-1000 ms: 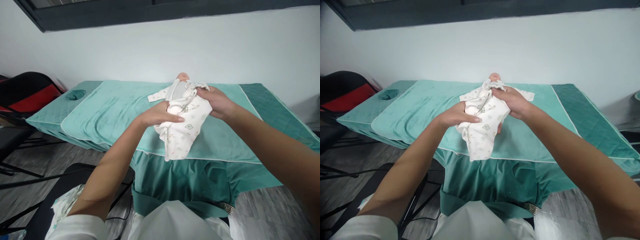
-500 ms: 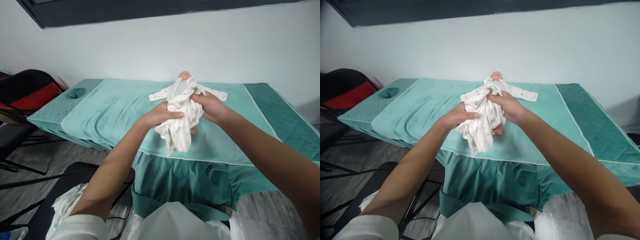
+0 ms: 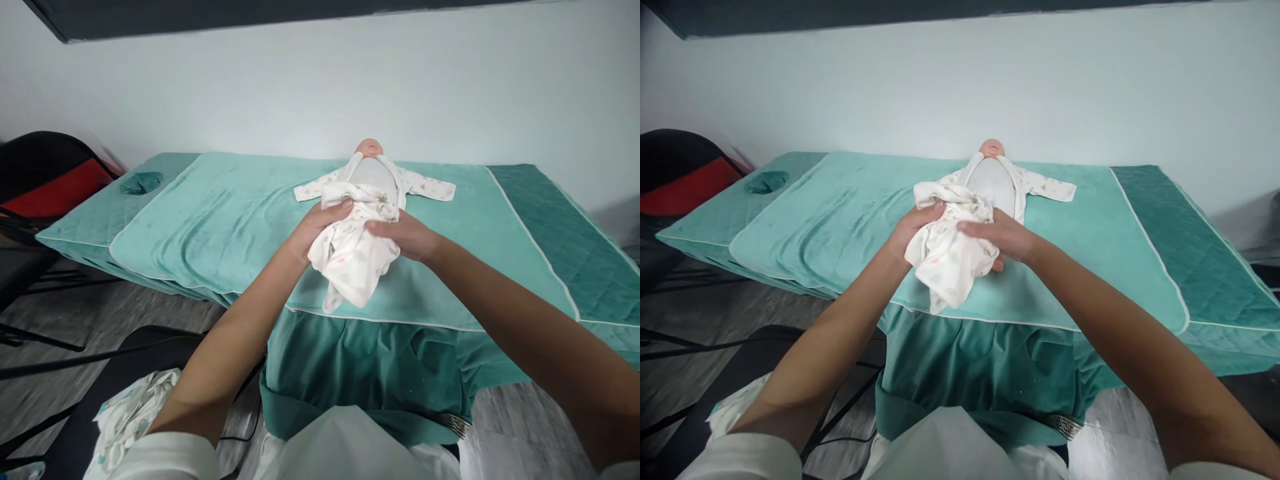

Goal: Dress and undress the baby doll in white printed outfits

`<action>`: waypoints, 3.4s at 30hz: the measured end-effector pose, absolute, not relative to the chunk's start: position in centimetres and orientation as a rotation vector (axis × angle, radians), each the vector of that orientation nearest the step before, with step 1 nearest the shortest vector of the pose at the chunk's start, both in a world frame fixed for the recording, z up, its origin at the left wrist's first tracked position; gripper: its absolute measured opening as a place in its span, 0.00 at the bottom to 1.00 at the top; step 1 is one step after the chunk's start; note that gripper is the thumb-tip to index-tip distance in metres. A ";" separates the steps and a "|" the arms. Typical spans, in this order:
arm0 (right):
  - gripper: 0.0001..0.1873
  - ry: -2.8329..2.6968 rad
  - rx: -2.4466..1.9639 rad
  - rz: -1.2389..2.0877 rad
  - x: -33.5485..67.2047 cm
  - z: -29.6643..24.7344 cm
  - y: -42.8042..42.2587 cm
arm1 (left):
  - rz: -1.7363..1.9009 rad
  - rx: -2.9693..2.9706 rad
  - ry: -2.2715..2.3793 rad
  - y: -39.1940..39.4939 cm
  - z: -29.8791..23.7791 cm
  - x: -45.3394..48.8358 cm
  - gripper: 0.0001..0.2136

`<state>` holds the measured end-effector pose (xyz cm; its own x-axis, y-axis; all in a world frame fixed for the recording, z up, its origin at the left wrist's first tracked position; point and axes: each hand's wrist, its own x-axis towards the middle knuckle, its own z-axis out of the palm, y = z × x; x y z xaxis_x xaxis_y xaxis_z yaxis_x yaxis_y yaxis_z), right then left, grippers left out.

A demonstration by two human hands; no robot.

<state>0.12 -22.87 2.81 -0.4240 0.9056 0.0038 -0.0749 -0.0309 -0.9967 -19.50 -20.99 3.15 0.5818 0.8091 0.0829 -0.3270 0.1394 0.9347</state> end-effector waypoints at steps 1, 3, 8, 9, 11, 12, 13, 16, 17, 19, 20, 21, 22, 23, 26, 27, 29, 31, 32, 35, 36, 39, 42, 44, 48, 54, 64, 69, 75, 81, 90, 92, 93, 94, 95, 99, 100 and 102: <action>0.34 -1.400 -0.914 1.530 0.0 3.1 -22.8 | 0.837 1.182 0.539 -20.9 3.1 -19.7 0.30; 0.34 -1.337 -0.880 1.495 -0.1 3.6 -22.8 | 0.726 1.244 0.583 -20.8 3.1 -20.1 0.34; 0.34 -1.296 -0.857 1.466 -0.3 3.9 -22.8 | 0.763 1.237 0.520 -20.1 3.2 -19.9 0.33; 0.34 -1.290 -0.854 1.467 -0.5 3.7 -22.8 | 0.838 1.208 0.500 -20.0 3.2 -19.4 0.31; 0.35 -1.280 -0.859 1.469 -0.8 3.2 -22.7 | 0.931 1.164 0.485 -19.6 3.1 -18.4 0.29; 0.35 -1.283 -0.871 1.472 -0.8 2.8 -22.6 | 0.942 1.156 0.493 -19.5 3.0 -17.9 0.28; 0.36 -1.292 -0.882 1.473 -0.6 2.5 -22.5 | 0.939 1.156 0.505 -19.4 3.0 -17.4 0.28; 0.37 -1.329 -0.884 1.478 1.0 1.6 -22.1 | 0.917 1.188 0.535 -19.1 3.0 -16.9 0.28; 0.38 -1.333 -0.886 1.481 1.9 1.4 -21.9 | 0.906 1.203 0.548 -19.0 3.0 -17.0 0.28; 0.37 -1.341 -0.914 1.495 4.0 1.5 -21.4 | 0.869 1.231 0.593 -19.0 3.2 -17.2 0.27; 0.36 -1.353 -0.938 1.516 5.0 1.7 -21.1 | 0.840 1.248 0.623 -19.0 3.3 -17.3 0.27; 0.36 -1.370 -0.959 1.538 5.9 2.0 -21.0 | 0.803 1.269 0.652 -19.0 3.5 -17.3 0.26; 0.36 -1.395 -0.977 1.561 6.6 2.3 -20.8 | 0.760 1.294 0.677 -19.1 3.6 -17.2 0.26; 0.35 -1.429 -0.999 1.581 7.1 2.6 -20.8 | 0.712 1.321 0.695 -19.1 3.6 -17.0 0.25; 0.29 -1.555 -1.119 1.611 7.3 3.0 -21.1 | 0.581 1.403 0.745 -19.2 2.8 -15.9 0.21; 0.28 -1.584 -1.178 1.617 7.1 2.6 -21.4 | 0.551 1.425 0.774 -19.2 2.4 -15.4 0.19; 0.26 -1.565 -1.289 1.612 6.6 1.2 -22.2 | 0.492 1.473 0.862 -19.1 1.1 -14.6 0.15; 0.26 -1.457 -1.371 1.589 6.2 -1.0 -23.3 | 0.409 1.590 0.981 -19.1 0.0 -13.9 0.13; 0.26 -1.398 -1.404 1.576 6.1 -2.2 -23.8 | 0.356 1.691 1.034 -19.2 -0.5 -13.6 0.12; 0.25 -1.318 -1.492 1.515 6.0 -5.4 -25.2 | 0.149 2.040 1.139 -19.6 -1.1 -12.6 0.14; 0.25 -1.330 -1.527 1.468 5.9 -6.1 -25.6 | 0.071 2.129 1.155 -19.8 -1.1 -12.3 0.15; 0.24 -1.423 -1.637 1.285 5.6 -7.3 -26.3 | -0.109 2.271 1.175 -20.1 -0.9 -11.4 0.17; 0.22 -1.521 -1.703 1.130 5.4 -7.6 -26.6 | -0.159 2.273 1.143 -19.9 -0.7 -11.1 0.16; 0.21 -1.570 -1.714 1.077 5.3 -7.6 -26.9 | -0.150 2.229 1.120 -19.7 -0.7 -11.3 0.16; 0.18 -1.576 -1.740 1.013 5.1 -7.5 -27.6 | -0.079 2.154 1.066 -19.6 -0.7 -12.0 0.14; 0.15 -1.355 -1.676 1.010 4.7 -8.1 -27.8 | 0.134 2.038 1.026 -19.9 -0.7 -12.6 0.12; 0.24 -0.966 -1.181 1.102 4.3 -8.5 -26.1 | 0.353 1.293 0.647 -18.3 -0.9 -15.0 0.28; 0.20 -0.931 -1.329 0.731 4.5 -9.7 -23.7 | 0.530 1.140 0.654 -16.8 -2.1 -13.7 0.23; 0.17 -0.978 -1.397 0.515 4.9 -9.8 -20.8 | 0.633 1.418 0.756 -15.2 -1.6 -12.8 0.14; 0.14 -1.065 -1.397 0.385 5.6 -9.5 -17.7 | 0.729 1.635 0.781 -12.8 -1.4 -12.0 0.11; 0.08 -1.415 -1.282 0.196 6.9 -8.2 -15.4 | 0.783 1.339 0.690 -11.2 -2.7 -14.9 0.17; 0.10 -1.589 -1.206 0.253 7.3 -6.3 -14.8 | 0.845 1.227 0.670 -11.5 -3.4 -15.8 0.17; 0.12 -1.666 -1.205 0.376 7.3 -5.1 -14.5 | 0.884 1.171 0.664 -11.7 -3.8 -15.9 0.17; 0.14 -1.744 -1.230 0.557 7.2 -3.7 -14.2 | 0.925 1.121 0.658 -11.8 -4.0 -16.0 0.17; 0.16 -1.809 -1.260 0.726 6.9 -2.4 -13.8 | 0.967 1.082 0.656 -11.8 -4.2 -15.9 0.16; 0.17 -2.059 -1.197 1.230 5.2 1.1 -11.9 | 1.119 1.028 0.653 -11.5 -4.5 -14.7 0.15; 0.17 -2.043 -1.153 1.315 4.8 1.2 -11.5 | 1.148 1.021 0.647 -11.4 -4.5 -14.5 0.14; 0.17 -1.897 -1.102 1.444 4.2 0.2 -10.9 | 1.182 1.000 0.630 -11.1 -4.6 -14.4 0.14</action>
